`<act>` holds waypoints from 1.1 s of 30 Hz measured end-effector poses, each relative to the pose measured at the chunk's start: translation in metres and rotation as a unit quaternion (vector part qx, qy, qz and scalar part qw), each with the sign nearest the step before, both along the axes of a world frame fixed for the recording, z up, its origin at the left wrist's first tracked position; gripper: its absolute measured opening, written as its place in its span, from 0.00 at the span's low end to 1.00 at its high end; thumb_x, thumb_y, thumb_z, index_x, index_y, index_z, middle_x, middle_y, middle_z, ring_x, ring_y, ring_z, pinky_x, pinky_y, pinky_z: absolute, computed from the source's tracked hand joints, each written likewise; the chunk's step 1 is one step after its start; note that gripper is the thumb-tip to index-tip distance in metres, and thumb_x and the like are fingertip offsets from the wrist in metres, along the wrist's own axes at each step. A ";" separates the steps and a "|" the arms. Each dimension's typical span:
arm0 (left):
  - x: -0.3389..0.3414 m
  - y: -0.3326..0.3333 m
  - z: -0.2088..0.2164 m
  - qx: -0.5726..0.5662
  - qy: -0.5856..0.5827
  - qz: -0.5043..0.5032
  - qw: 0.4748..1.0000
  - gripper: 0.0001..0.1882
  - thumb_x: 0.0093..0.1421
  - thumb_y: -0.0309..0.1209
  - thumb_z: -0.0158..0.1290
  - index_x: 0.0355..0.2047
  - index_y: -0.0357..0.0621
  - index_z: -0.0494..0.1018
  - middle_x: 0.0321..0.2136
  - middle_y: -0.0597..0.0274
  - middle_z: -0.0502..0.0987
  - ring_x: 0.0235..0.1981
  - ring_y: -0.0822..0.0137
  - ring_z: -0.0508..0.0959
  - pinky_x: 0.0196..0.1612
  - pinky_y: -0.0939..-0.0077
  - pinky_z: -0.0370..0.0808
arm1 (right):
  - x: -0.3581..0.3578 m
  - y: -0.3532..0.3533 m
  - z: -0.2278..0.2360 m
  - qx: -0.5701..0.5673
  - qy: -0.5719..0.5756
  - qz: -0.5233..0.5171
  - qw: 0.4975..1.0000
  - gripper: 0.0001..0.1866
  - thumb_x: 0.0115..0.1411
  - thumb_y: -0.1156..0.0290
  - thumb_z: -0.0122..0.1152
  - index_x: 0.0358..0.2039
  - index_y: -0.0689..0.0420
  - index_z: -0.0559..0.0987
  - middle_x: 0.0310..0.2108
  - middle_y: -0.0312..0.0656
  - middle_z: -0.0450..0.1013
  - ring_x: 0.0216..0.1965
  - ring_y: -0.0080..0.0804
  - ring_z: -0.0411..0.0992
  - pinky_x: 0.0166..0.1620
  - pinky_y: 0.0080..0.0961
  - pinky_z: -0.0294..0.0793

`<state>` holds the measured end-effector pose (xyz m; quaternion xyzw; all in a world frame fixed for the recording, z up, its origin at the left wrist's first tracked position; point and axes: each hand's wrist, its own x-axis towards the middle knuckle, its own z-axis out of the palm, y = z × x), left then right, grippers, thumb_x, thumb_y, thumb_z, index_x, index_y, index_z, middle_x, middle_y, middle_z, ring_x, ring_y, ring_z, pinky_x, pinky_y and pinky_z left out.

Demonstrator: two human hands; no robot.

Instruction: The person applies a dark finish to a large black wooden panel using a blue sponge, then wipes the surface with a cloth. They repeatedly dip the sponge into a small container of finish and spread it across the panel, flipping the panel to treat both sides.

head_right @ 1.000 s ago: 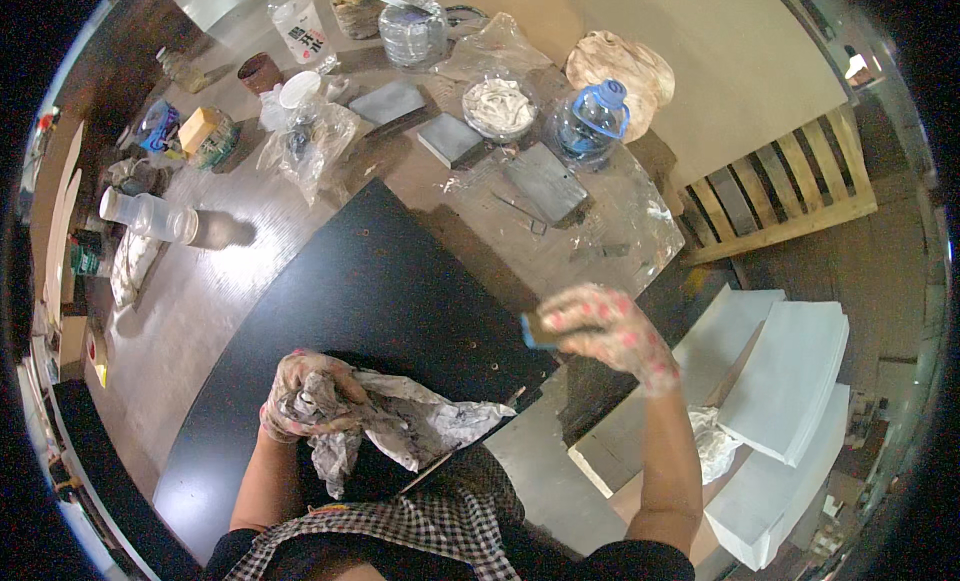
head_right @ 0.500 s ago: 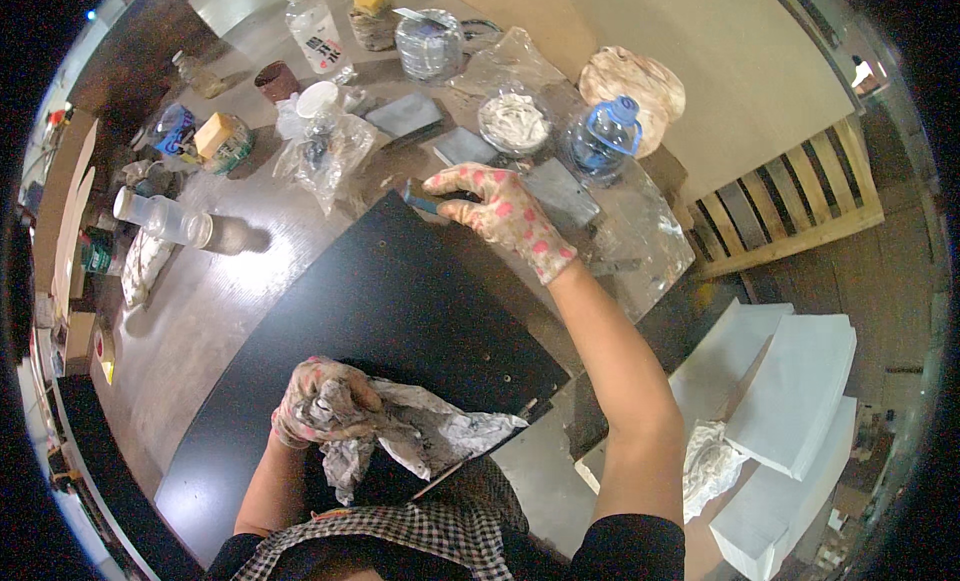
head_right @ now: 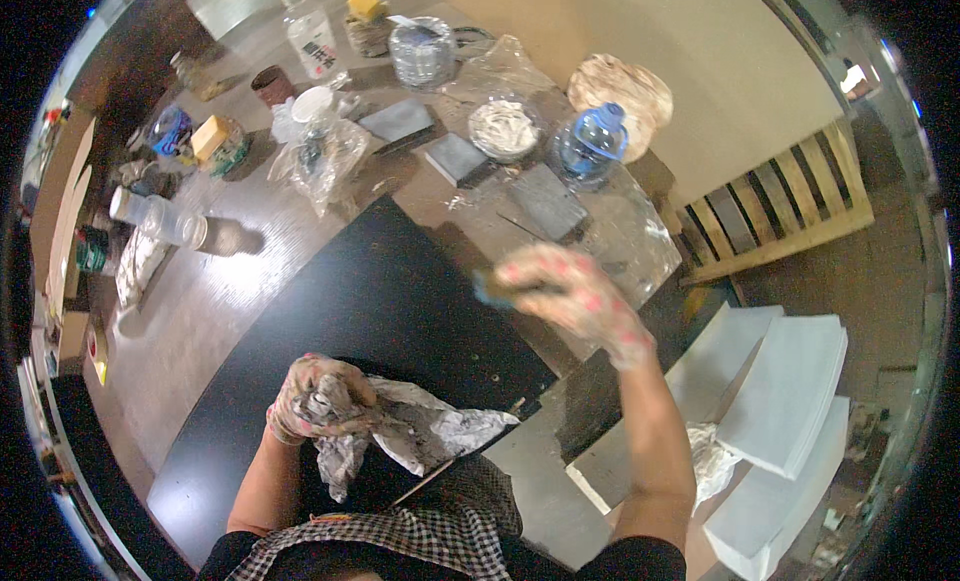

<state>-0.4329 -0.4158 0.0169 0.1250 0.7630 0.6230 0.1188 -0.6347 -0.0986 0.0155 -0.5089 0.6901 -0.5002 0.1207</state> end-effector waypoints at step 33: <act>0.070 -0.114 -0.037 -0.077 0.263 0.457 0.846 0.13 0.62 0.23 0.60 0.47 0.35 0.76 0.44 0.58 0.78 0.43 0.70 0.76 0.47 0.77 0.75 | 0.277 -0.006 -0.026 0.010 0.141 -0.380 0.914 0.35 0.50 0.74 0.73 0.61 0.47 0.74 0.52 0.49 0.71 0.52 0.48 0.73 0.52 0.42 0.78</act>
